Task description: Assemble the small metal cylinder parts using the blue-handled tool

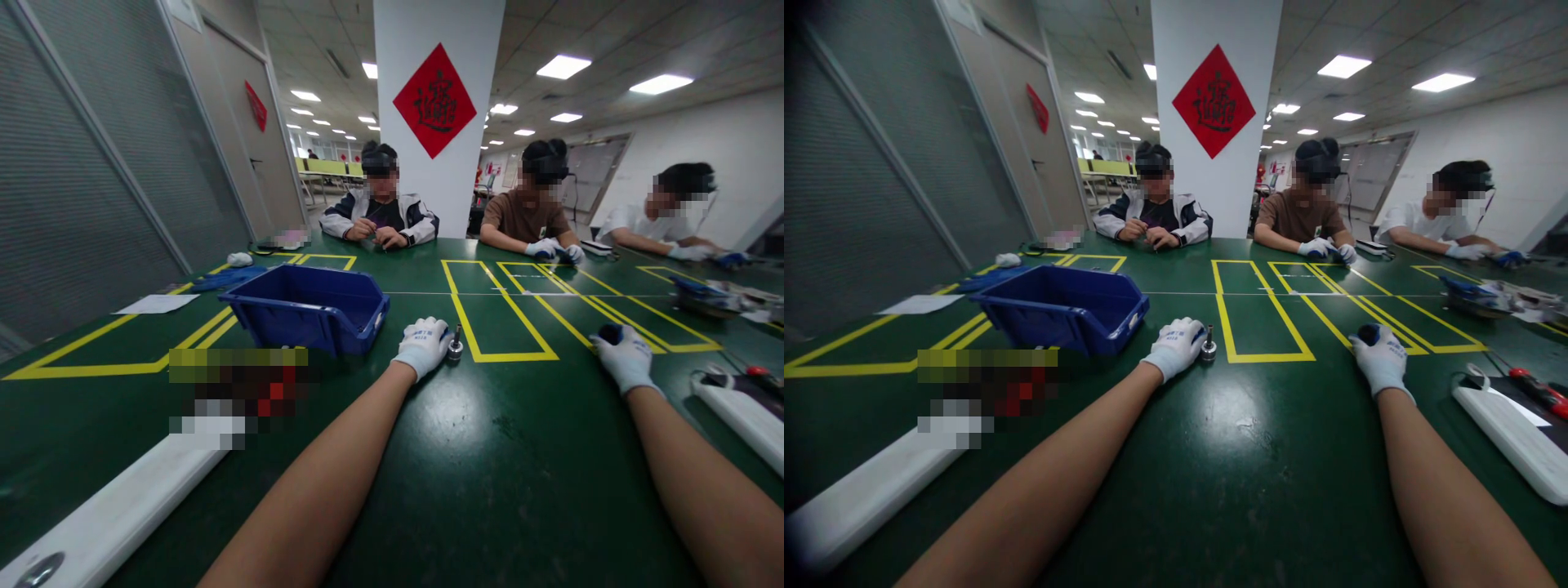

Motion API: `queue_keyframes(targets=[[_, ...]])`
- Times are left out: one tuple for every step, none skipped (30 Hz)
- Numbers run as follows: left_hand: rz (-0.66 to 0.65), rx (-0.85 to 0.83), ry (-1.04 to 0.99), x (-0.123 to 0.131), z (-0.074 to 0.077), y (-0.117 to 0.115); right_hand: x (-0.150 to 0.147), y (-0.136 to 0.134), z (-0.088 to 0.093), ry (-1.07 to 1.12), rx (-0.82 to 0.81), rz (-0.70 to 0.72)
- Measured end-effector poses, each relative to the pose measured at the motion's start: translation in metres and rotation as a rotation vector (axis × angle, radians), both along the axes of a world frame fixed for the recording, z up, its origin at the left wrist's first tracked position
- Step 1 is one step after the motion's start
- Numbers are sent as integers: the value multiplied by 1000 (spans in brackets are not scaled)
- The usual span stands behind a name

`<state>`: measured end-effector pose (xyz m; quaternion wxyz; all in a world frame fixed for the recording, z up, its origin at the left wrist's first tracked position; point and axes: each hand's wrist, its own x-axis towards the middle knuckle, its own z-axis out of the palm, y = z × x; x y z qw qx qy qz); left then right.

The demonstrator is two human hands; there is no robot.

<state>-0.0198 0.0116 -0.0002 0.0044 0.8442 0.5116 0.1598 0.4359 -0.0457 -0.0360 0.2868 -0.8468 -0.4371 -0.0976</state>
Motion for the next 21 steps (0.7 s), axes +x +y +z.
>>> queue_keyframes(targets=[[-4,5,-1,0,0,0,2,2,-1,12,-18,-53],[-9,10,-1,-1,-1,0,4,4,-2,22,-35,-89],[-11,13,0,-1,-1,0,6,5,-2,21,-38,-108],[-13,15,2,-1,-1,0,7,6,-3,5,-33,-107],[-13,14,4,-1,-1,0,7,6,-3,-12,-24,-98],[-11,10,6,-1,0,-1,6,6,-3,-24,-16,-86],[-9,6,8,-1,0,-1,5,5,-3,-28,-9,-75],[-8,3,8,-2,0,-1,4,4,-3,-28,1,-62],[-10,2,6,-2,1,-1,2,3,-3,-22,14,-52],[-14,2,5,-2,1,-1,0,2,-2,-14,32,-46],[-18,5,3,-2,1,-2,-2,1,-2,-7,58,-42],[-22,7,3,-2,2,-2,-4,0,-1,-3,89,-41],[-23,6,2,-1,2,-2,-6,0,0,0,120,-42],[-20,2,2,-1,3,-2,-7,-1,2,2,144,-46],[-15,-5,2,-1,3,-2,-9,-2,3,-1,158,-54],[-9,-14,2,-1,4,-3,-11,-3,5,-12,165,-65],[-3,-22,1,0,4,-3,-12,-4,7,-33,168,-76],[0,-28,1,0,5,-3,-14,-5,8,-64,173,-86],[0,-30,2,0,5,-2,-16,-6,10,-100,180,-92],[-2,-30,3,0,4,-2,-18,-8,11,-133,191,-95],[-7,-26,3,0,4,-2,-20,-8,11,-155,202,-94]])
